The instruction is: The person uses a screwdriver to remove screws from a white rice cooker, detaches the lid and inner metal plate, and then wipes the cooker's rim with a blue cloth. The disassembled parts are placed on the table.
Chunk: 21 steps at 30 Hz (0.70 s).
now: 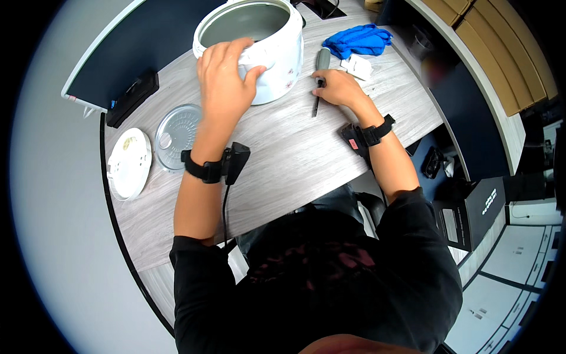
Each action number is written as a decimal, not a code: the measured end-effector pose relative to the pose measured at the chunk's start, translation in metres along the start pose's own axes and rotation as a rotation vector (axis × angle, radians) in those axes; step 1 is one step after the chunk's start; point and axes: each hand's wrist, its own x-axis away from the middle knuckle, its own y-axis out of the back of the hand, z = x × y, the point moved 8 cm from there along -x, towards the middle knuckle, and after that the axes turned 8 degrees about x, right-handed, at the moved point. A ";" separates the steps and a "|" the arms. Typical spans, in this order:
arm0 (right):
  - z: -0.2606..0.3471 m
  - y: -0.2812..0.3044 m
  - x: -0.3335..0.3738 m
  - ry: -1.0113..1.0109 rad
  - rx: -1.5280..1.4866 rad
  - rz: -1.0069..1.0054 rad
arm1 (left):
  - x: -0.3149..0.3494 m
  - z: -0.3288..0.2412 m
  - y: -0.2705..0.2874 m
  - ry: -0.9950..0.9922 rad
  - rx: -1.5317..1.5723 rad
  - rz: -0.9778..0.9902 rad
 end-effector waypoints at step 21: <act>-0.068 0.050 -0.089 0.113 0.623 -0.396 | 0.045 -0.057 0.061 -0.090 0.071 -0.028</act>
